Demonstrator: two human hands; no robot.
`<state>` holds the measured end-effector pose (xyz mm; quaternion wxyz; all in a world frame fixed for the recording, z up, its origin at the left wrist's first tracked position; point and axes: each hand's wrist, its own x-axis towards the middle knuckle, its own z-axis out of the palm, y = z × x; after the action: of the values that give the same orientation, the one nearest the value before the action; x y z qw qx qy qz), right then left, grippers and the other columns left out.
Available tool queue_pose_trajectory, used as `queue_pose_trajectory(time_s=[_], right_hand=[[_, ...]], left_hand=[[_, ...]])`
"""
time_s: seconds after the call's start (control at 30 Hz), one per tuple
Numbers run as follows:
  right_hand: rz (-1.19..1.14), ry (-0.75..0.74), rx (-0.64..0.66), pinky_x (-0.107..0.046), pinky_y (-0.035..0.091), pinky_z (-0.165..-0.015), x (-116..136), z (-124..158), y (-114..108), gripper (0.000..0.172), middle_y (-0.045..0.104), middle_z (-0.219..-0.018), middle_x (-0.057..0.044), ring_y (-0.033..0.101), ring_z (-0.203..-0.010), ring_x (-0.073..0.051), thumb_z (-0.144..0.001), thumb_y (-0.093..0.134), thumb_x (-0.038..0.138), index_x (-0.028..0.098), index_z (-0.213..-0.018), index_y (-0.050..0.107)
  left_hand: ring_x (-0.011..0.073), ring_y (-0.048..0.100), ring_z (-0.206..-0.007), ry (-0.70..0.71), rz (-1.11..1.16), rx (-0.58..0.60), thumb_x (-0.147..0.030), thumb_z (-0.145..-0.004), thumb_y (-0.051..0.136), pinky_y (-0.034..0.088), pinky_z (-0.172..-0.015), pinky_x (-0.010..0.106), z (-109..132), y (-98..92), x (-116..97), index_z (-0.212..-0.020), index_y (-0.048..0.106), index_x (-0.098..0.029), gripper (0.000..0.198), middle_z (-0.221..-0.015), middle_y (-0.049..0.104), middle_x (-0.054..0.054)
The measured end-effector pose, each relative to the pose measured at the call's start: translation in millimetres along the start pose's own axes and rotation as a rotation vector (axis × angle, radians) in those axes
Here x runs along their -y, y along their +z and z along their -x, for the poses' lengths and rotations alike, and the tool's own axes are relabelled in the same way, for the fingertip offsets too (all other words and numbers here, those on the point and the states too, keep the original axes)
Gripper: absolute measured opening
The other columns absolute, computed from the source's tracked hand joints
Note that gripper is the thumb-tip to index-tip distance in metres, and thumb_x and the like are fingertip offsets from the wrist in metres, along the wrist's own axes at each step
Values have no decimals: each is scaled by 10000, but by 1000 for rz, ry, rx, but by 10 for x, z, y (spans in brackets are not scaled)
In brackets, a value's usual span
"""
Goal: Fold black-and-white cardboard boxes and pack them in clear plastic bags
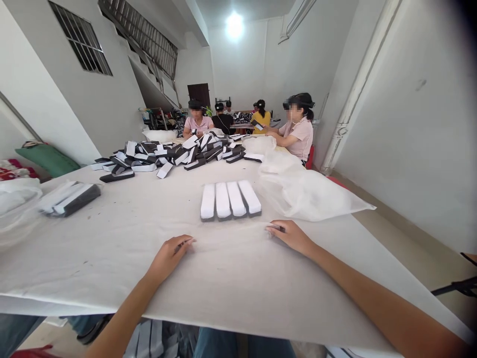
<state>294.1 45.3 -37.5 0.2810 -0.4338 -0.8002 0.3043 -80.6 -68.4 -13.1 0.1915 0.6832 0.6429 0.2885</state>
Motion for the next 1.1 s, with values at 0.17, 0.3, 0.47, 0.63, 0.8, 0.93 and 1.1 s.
queue_pose_trajectory(time_s=[0.17,0.3,0.47,0.63,0.8,0.93,1.1], right_hand=[[81,40,-69,-323,458,-644,-69,-23,53,297,630,-687,16,579,-640,-190,-874,503,393,253,-1105,627],[189,5,-114,-337,488,-677,-87,-20,83,368,647,-926,-28,582,-673,-176,-857,467,246,239,-1211,565],[335,-184,-212,-437,486,-882,-34,14,70,460,545,-1258,-94,578,-1052,-258,-824,395,91,242,-1221,573],[277,-372,-123,-475,382,-1067,85,91,6,436,570,-1310,-38,490,-1245,-252,-872,440,150,298,-1262,568],[239,-313,139,-461,365,-1099,135,144,8,483,537,-1398,10,457,-1304,-257,-887,507,286,350,-1366,506],[228,-214,162,-442,421,-1049,76,111,4,427,566,-1360,-8,528,-1229,-254,-907,495,346,328,-1331,537],[205,-220,43,-426,448,-1002,-60,23,13,303,608,-1243,-49,554,-1154,-236,-926,456,293,272,-1186,610]], left_hand=[[173,590,-676,-69,-59,18,-498,-925,409,455,-671,263,-36,36,17,-953,639,-253,338,-692,650,-22],[161,519,-577,-74,-163,-24,-442,-914,417,425,-592,255,-59,65,51,-1144,543,-264,317,-600,524,-62],[190,586,-779,81,-247,-212,-395,-939,374,482,-686,288,3,62,39,-1157,533,-241,311,-837,595,15],[251,490,-1242,360,-343,-117,-390,-902,510,391,-1068,389,64,78,-4,-1340,473,-264,457,-1349,528,63],[258,493,-1284,228,-342,116,-511,-906,493,411,-1080,403,33,111,12,-1418,433,-361,537,-1430,509,-15],[245,516,-1270,210,-294,149,-510,-951,392,419,-1081,414,1,117,28,-1332,550,-349,442,-1385,560,-30],[247,463,-1322,230,-301,59,-455,-974,328,398,-1105,456,8,125,64,-1214,640,-303,422,-1303,627,-26]])
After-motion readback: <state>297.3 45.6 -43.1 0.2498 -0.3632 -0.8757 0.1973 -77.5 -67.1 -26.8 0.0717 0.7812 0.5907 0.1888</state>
